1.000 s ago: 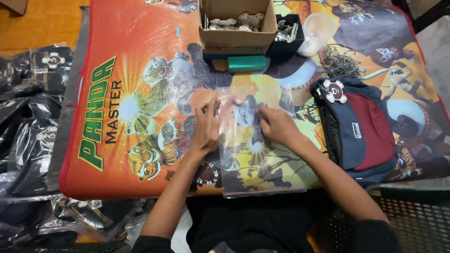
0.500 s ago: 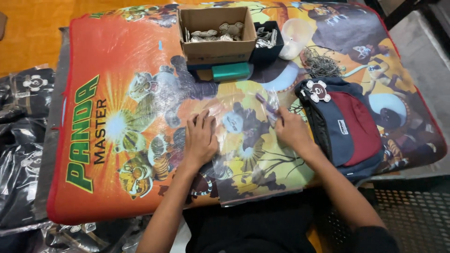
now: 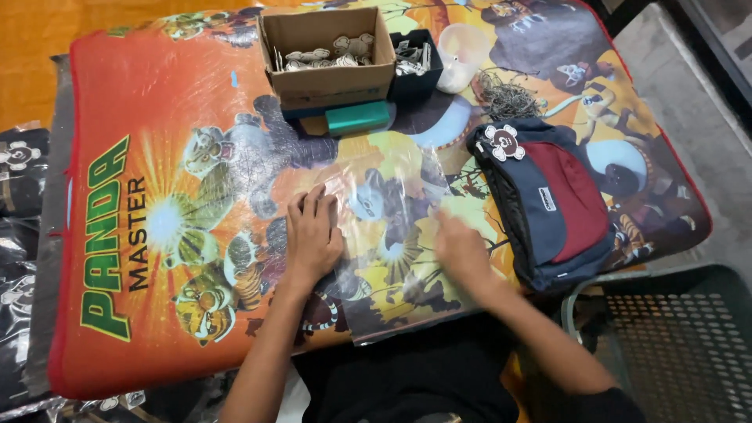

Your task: The person is performing quality control and packaging of waist bags, inspecting them and placing them into plastic sleeves.

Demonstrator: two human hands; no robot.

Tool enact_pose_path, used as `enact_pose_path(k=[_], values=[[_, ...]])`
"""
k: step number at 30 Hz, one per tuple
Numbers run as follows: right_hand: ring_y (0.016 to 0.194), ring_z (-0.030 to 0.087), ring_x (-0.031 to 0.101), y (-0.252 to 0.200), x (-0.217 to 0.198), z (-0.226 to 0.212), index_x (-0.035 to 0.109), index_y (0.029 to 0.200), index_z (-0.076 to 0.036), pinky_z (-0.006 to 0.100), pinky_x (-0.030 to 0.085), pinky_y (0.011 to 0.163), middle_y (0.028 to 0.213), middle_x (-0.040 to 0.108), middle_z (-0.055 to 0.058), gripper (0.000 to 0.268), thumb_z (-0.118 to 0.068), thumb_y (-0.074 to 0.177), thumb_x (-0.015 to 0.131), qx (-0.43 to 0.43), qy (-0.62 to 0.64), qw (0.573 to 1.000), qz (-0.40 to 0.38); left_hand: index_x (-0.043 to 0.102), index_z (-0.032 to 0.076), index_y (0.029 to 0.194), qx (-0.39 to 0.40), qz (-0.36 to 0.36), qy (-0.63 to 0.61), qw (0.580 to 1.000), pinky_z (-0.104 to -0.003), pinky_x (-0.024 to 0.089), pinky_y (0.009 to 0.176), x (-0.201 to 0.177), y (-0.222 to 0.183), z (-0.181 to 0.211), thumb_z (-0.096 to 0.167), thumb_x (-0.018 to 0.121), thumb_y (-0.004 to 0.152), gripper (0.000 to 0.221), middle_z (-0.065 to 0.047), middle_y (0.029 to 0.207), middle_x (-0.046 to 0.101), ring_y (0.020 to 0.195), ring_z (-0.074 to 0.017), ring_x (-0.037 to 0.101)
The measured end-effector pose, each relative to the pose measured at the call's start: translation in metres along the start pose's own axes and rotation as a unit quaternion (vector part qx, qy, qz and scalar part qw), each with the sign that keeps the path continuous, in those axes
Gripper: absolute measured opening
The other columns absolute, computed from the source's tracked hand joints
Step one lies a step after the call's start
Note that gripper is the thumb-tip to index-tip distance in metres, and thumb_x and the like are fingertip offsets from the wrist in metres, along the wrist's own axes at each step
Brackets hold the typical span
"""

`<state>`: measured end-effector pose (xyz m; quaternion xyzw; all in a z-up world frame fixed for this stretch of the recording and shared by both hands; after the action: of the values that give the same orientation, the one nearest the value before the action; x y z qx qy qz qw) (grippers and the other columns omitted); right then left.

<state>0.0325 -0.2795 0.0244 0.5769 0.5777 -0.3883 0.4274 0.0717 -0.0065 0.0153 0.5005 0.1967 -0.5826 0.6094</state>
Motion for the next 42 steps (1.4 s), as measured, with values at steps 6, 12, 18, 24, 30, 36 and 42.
enact_pose_path(k=[6, 12, 18, 24, 30, 36, 42], values=[[0.098, 0.046, 0.069, -0.028, -0.031, -0.063, 0.07, 0.111, -0.015, 0.058, 0.055, 0.085, 0.095, 0.075, 0.02, 0.027, -0.017, 0.089, 0.055, -0.035, 0.173, 0.974, -0.144, 0.061, 0.011, 0.125, -0.02, -0.021, -0.099, 0.995, -0.049, 0.033, 0.107, 0.0, 0.0, -0.007, 0.027, 0.038, 0.095, 0.041, -0.011, 0.146, 0.048, 0.133, -0.0357, 0.035], [0.106, 0.045, 0.067, 0.007, 0.003, 0.014, 0.062, 0.123, -0.012, 0.056, 0.053, 0.092, 0.108, 0.071, 0.024, 0.035, -0.018, 0.093, 0.045, 0.042, 0.058, 0.997, -0.03, 0.063, 0.011, 0.13, -0.03, -0.012, -0.131, 0.991, -0.049, 0.029, 0.112, 0.009, 0.0, -0.015, 0.036, 0.021, 0.108, 0.054, -0.011, 0.147, 0.05, 0.134, -0.0359, 0.036], [0.1, 0.043, 0.07, -0.026, 0.014, -0.08, 0.068, 0.119, -0.016, 0.054, 0.056, 0.087, 0.103, 0.075, 0.019, 0.034, -0.016, 0.087, 0.055, -0.136, 0.14, 0.965, -0.175, 0.056, 0.009, 0.14, -0.051, -0.015, -0.222, 0.974, -0.051, 0.026, 0.114, 0.011, -0.003, -0.024, 0.041, 0.009, 0.107, 0.066, -0.015, 0.147, 0.05, 0.135, -0.0378, 0.034], [0.088, 0.038, 0.071, 0.012, 0.017, -0.084, 0.063, 0.102, -0.02, 0.05, 0.056, 0.077, 0.085, 0.072, 0.011, 0.015, -0.018, 0.088, 0.058, -0.18, 0.115, 0.971, -0.104, 0.052, 0.008, 0.144, -0.071, -0.033, -0.247, 0.966, -0.051, 0.023, 0.114, 0.021, -0.003, -0.027, 0.048, 0.003, 0.104, 0.076, -0.016, 0.149, 0.049, 0.136, -0.037, 0.032], [0.095, 0.047, 0.069, 0.015, -0.001, -0.092, 0.066, 0.122, -0.015, 0.06, 0.054, 0.082, 0.102, 0.076, 0.019, 0.039, -0.013, 0.085, 0.057, -0.191, 0.115, 0.953, -0.207, 0.051, 0.009, 0.146, -0.053, -0.04, -0.211, 0.975, -0.051, 0.024, 0.114, 0.026, -0.007, -0.031, 0.046, 0.007, 0.107, 0.07, -0.017, 0.151, 0.047, 0.135, -0.0395, 0.034], [0.089, 0.044, 0.069, -0.004, 0.039, -0.075, 0.062, 0.121, -0.016, 0.055, 0.056, 0.077, 0.09, 0.071, 0.018, 0.034, -0.016, 0.087, 0.058, -0.236, 0.076, 0.948, -0.199, 0.049, 0.006, 0.148, -0.039, -0.101, -0.127, 0.986, -0.053, 0.022, 0.113, -0.024, 0.004, 0.011, 0.044, 0.004, 0.104, 0.074, -0.018, 0.159, 0.039, 0.139, -0.0416, 0.029], [0.092, 0.047, 0.068, -0.034, 0.009, -0.072, 0.06, 0.122, -0.014, 0.059, 0.055, 0.079, 0.098, 0.072, 0.021, 0.037, -0.018, 0.085, 0.061, -0.232, 0.042, 0.935, -0.266, 0.049, 0.007, 0.149, -0.005, -0.075, -0.069, 0.995, -0.054, 0.025, 0.109, -0.007, 0.003, 0.003, 0.039, 0.019, 0.109, 0.06, -0.016, 0.16, 0.038, 0.138, -0.0419, 0.03]])
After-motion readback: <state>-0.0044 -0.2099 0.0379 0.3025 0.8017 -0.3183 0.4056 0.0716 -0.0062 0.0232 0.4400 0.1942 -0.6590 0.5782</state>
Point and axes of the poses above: each hand's wrist, its own y-axis towards the middle knuckle, its own x-axis out of the palm, z = x × y, the point moved 7 cm from there along y, towards the middle knuckle
